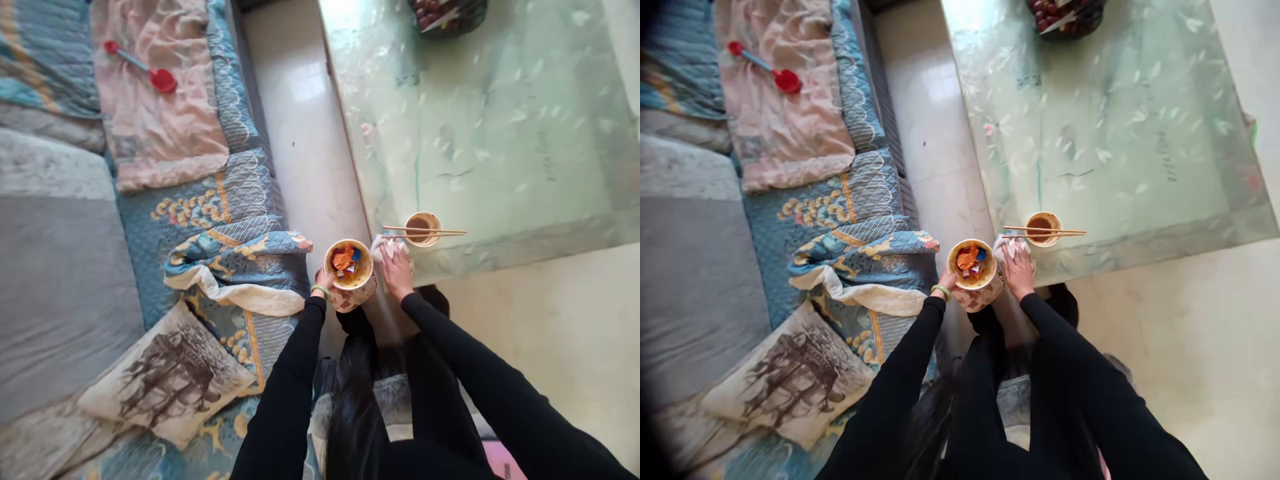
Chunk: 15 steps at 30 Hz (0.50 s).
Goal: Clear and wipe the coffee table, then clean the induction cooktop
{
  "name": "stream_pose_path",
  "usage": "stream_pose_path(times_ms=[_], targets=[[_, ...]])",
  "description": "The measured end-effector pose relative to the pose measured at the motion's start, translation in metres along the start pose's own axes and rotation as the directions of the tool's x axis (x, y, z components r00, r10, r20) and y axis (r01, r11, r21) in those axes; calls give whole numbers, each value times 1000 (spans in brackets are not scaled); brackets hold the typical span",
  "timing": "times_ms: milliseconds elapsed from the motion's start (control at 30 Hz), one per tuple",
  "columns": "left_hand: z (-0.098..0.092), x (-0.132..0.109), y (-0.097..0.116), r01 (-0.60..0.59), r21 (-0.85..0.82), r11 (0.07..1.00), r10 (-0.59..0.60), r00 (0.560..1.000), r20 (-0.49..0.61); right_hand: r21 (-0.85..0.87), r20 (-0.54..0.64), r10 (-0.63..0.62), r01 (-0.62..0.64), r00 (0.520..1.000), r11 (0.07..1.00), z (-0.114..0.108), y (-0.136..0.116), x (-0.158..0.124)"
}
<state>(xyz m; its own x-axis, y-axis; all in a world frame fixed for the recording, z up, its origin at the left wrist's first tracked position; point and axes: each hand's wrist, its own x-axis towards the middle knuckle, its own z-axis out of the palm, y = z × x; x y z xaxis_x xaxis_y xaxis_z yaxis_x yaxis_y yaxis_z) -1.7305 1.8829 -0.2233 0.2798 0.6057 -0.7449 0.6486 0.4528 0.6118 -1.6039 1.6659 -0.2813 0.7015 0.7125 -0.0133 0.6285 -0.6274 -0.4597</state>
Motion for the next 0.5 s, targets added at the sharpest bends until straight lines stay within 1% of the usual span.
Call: stream_pose_path(times_ms=[67,100,133,167,200,233,333,367,400,433,467,500], targets=[[2,6,17,-28,24,999,27,999,39,5,-1,0,0,1000,1000,-1,0,-47],[3,7,23,-38,32,999,37,998,56,6,-6,13,-13,1000,1000,0,0,-66],[4,9,29,-45,38,998,42,996,73,5,-14,33,-33,999,999,0,-2,-77],[5,10,33,-48,44,998,44,995,90,4,-21,52,-52,998,999,1,-4,-79],[6,12,35,-46,49,998,41,993,109,5,-29,67,-67,997,998,2,-7,-72],[6,14,37,-42,55,998,35,991,127,11,-39,80,-79,996,997,3,-10,-56],[8,22,41,-25,66,998,13,985,171,45,-60,110,-107,992,993,7,-17,11],[9,24,43,-21,67,998,9,983,182,60,-64,122,-118,990,991,8,-19,30],[10,26,46,-20,66,998,7,981,192,75,-65,131,-126,989,989,8,-20,42],[12,27,50,-18,72,997,3,981,193,87,-62,135,-129,989,988,7,-21,46],[14,27,55,-11,88,996,-5,983,185,98,-54,133,-128,990,987,6,-21,43],[16,27,60,0,113,994,-19,986,167,104,-44,131,-126,990,987,3,-21,32]])
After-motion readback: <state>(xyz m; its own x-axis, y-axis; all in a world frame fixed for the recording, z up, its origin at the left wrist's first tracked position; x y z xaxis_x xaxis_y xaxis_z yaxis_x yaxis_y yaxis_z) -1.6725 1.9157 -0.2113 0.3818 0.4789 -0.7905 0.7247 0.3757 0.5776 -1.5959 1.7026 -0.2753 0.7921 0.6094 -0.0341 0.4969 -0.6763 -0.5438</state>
